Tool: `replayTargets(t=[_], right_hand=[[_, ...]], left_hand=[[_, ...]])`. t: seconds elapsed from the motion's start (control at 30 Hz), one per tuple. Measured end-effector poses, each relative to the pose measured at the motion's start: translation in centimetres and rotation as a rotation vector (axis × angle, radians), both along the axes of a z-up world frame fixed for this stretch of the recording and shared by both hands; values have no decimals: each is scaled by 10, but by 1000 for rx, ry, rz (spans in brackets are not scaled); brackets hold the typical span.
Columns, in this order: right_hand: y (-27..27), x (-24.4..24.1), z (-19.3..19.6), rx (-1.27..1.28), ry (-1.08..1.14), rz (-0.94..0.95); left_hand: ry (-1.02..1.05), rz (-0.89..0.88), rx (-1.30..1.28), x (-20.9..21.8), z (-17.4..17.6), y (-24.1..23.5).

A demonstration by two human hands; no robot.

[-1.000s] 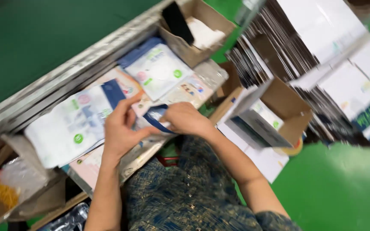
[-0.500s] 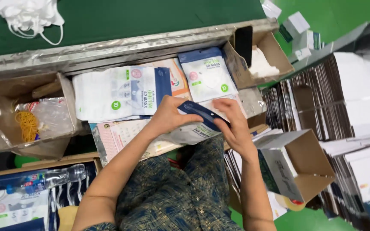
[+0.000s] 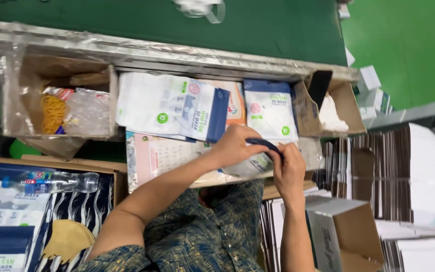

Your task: The recorder is packaging face masks into small pouches and then placing those pouches into cardboard boxes, finishing by sealing the boxes with a tape dispenser.

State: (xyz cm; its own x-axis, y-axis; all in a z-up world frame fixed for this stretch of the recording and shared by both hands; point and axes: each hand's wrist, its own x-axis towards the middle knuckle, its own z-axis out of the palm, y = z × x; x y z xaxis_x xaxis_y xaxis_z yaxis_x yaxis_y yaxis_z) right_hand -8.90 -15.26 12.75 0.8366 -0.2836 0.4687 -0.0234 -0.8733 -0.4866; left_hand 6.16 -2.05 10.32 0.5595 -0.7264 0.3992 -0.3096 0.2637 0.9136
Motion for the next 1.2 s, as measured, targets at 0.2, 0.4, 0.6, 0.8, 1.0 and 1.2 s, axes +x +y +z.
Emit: replayTargets(t=[0.2,0.4,0.6,0.8,1.0,1.2], right_hand=[[-14,12,-12,-61,58,-107],[6,47,13,-19,-213,31],[-19,84,-35,668,-181,31],[-108,98,-95,-62,69,-396],[-58,96,-69,-337,-185,-282],[26,93,-60,51,-194,31]], left_hand=[[-125,180,-82,11,-15,-9],[-29,105,106,66,-18,-13],[-43,320,-123,86,44,25],[-422,680,-74,147,52,86],[-509,871,106,224,2,122],[-562,917,234,277,-7,124]])
